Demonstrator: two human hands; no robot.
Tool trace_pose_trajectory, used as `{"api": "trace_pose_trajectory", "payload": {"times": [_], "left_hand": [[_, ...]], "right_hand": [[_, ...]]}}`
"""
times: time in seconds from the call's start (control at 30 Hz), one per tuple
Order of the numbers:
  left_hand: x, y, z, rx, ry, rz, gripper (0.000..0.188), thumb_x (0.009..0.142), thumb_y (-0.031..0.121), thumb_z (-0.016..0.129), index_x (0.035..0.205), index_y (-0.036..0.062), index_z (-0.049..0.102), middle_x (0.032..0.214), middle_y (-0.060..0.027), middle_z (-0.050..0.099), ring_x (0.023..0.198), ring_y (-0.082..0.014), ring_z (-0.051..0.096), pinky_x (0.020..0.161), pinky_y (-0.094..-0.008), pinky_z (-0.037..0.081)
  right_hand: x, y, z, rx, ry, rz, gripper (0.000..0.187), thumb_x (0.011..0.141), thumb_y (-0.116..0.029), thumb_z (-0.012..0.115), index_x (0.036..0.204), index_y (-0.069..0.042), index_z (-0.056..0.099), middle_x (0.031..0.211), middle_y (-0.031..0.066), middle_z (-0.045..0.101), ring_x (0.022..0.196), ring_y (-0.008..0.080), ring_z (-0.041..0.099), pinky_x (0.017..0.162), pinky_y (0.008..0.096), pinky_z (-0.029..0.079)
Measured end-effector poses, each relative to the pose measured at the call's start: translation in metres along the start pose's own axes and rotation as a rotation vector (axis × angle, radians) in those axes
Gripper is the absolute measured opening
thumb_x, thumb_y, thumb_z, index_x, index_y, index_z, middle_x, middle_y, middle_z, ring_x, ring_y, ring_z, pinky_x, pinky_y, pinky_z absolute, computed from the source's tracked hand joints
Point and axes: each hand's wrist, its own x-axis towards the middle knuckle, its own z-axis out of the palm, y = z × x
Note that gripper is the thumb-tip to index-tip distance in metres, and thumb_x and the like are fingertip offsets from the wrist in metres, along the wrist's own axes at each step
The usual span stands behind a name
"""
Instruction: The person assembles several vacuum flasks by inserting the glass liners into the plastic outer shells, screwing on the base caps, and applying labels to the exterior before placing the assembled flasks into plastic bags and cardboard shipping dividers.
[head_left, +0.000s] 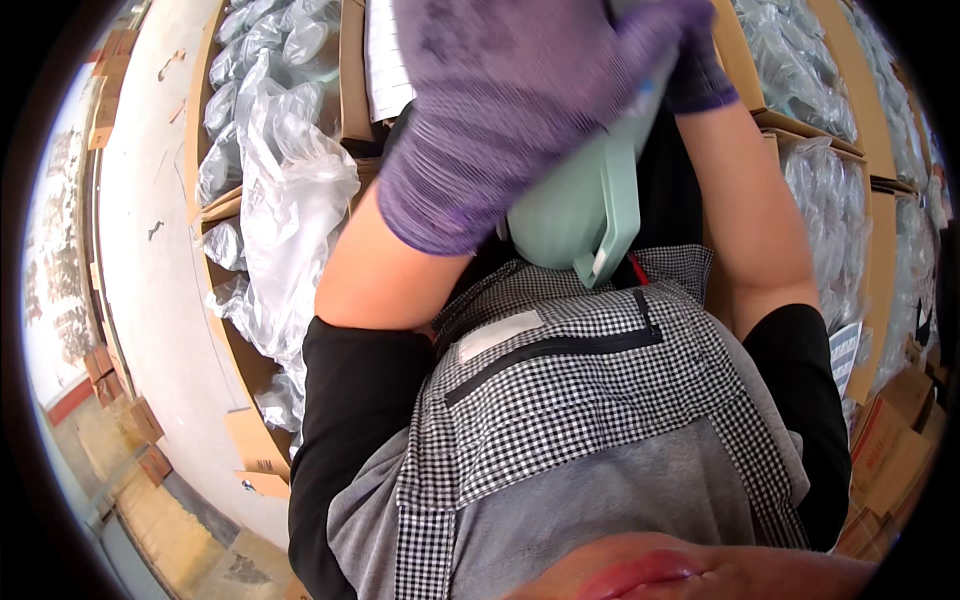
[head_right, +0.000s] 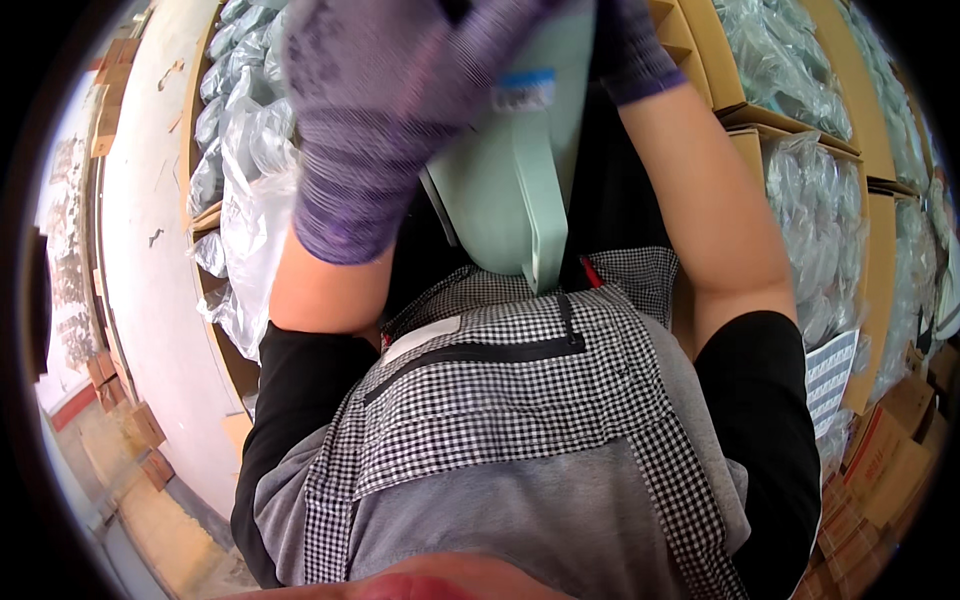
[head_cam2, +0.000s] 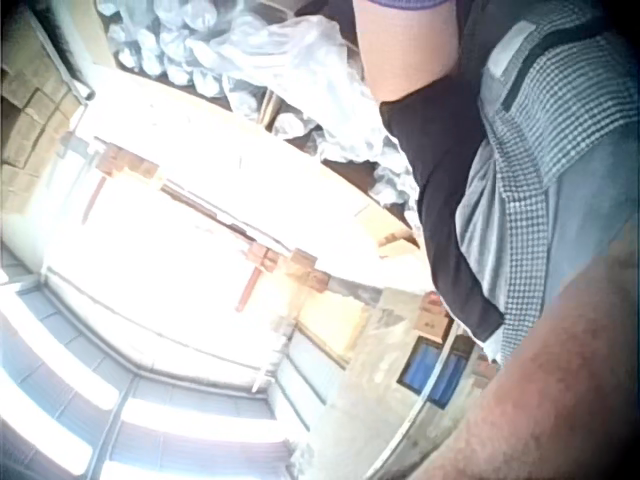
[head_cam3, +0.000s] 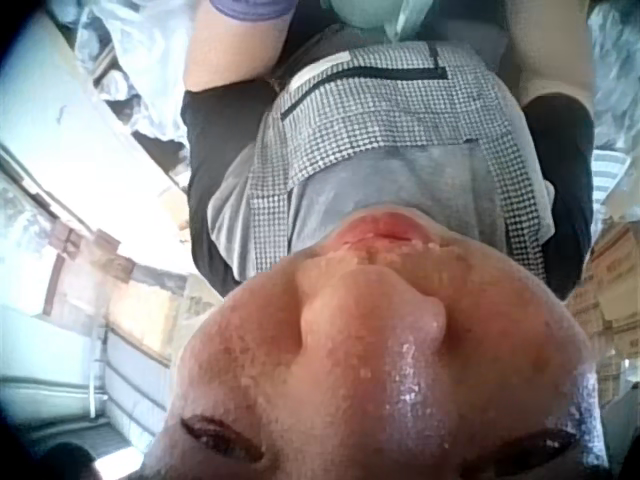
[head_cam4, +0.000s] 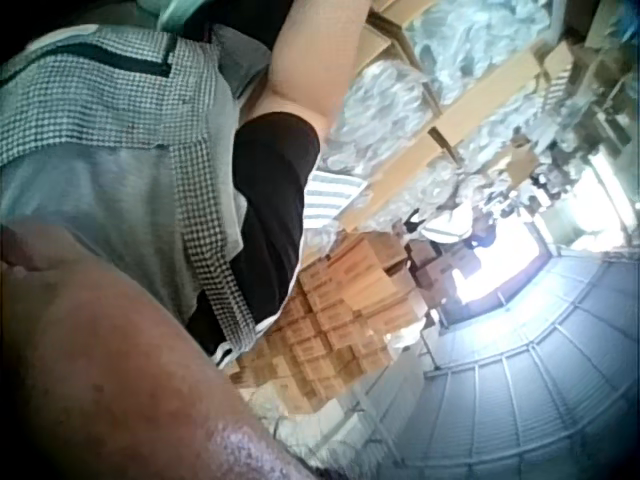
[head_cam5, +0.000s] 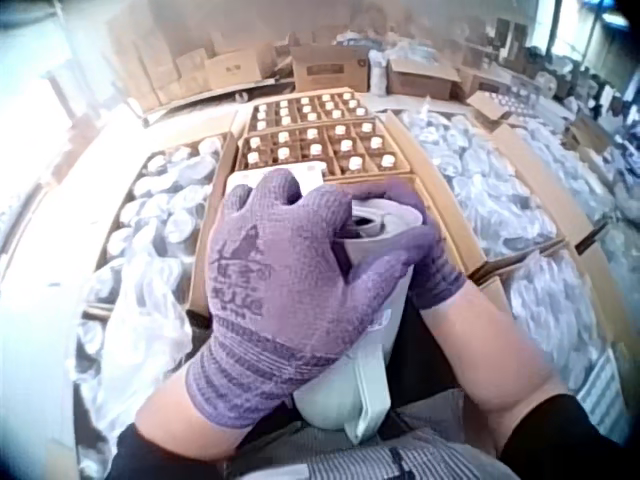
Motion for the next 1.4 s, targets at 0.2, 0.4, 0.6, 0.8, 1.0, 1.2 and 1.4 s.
{"api": "trace_pose_trajectory", "payload": {"times": [0.2,0.4,0.6,0.8,1.0,1.2,1.4], "left_hand": [[-0.003,-0.066,-0.023,-0.205,-0.245,-0.437,0.040,0.089,0.037,0.072,0.077,-0.0013,0.071,0.070,-0.0129,0.060,0.070,-0.0239,0.061,0.068,-0.0348,0.048],[-0.030,-0.087,-0.005,-0.570,-0.033,-0.349,0.025,0.089,0.022,0.069,0.085,-0.0021,0.074,0.076,-0.0099,0.066,0.078,-0.0185,0.059,0.072,-0.0319,0.047],[-0.026,-0.097,0.009,-0.499,0.000,-0.169,0.017,0.084,0.016,0.069,0.084,-0.0002,0.074,0.077,-0.0088,0.069,0.073,-0.0193,0.056,0.070,-0.0329,0.045],[-0.027,-0.102,0.017,-0.507,0.041,-0.119,0.015,0.083,0.015,0.069,0.083,0.0004,0.074,0.075,-0.0086,0.068,0.072,-0.0191,0.055,0.069,-0.0328,0.044],[-0.028,-0.097,0.018,-0.573,0.085,-0.165,0.015,0.084,0.014,0.069,0.081,0.0002,0.074,0.074,-0.0077,0.067,0.072,-0.0190,0.054,0.068,-0.0331,0.043],[-0.027,-0.095,0.011,-0.534,0.079,-0.147,0.016,0.086,0.014,0.070,0.089,-0.0010,0.072,0.076,-0.0044,0.066,0.076,-0.0152,0.056,0.070,-0.0289,0.044],[-0.066,-0.072,-0.020,-0.488,0.209,0.052,0.048,0.092,0.044,0.066,0.100,-0.0035,0.070,0.088,-0.0084,0.066,0.078,-0.0175,0.062,0.070,-0.0284,0.050]], "right_hand": [[0.016,0.024,0.023,-1.007,0.441,-0.165,0.041,0.100,-0.039,0.057,0.103,0.001,0.067,0.088,0.0081,0.068,0.084,0.0178,0.066,0.075,0.0321,0.054],[-0.077,-0.013,0.048,-1.238,0.178,-0.263,0.026,0.103,-0.014,0.052,0.124,-0.001,0.055,0.104,0.0033,0.058,0.080,0.0069,0.051,0.069,0.0222,0.043],[-0.070,-0.012,0.074,-1.340,0.146,-0.373,0.021,0.090,-0.018,0.075,0.095,-0.003,0.061,0.088,0.0038,0.058,0.070,0.0128,0.057,0.066,0.0262,0.049],[-0.076,-0.002,0.074,-1.199,0.194,-0.094,0.018,0.092,-0.015,0.072,0.095,-0.002,0.060,0.082,0.0046,0.056,0.073,0.0106,0.057,0.065,0.0260,0.047],[-0.074,-0.001,0.087,-1.115,0.245,-0.091,0.011,0.094,-0.008,0.067,0.098,-0.001,0.059,0.083,0.0031,0.056,0.072,0.0096,0.056,0.068,0.0241,0.047],[-0.077,-0.004,0.096,-0.960,0.227,-0.182,0.012,0.100,-0.012,0.057,0.099,0.000,0.060,0.085,0.0020,0.056,0.071,0.0087,0.052,0.067,0.0244,0.045],[-0.086,-0.033,0.075,-0.322,-0.021,-0.128,0.026,0.104,-0.029,0.046,0.089,-0.009,0.055,0.094,0.0027,0.043,0.081,0.0136,0.041,0.072,0.0291,0.035]]}}
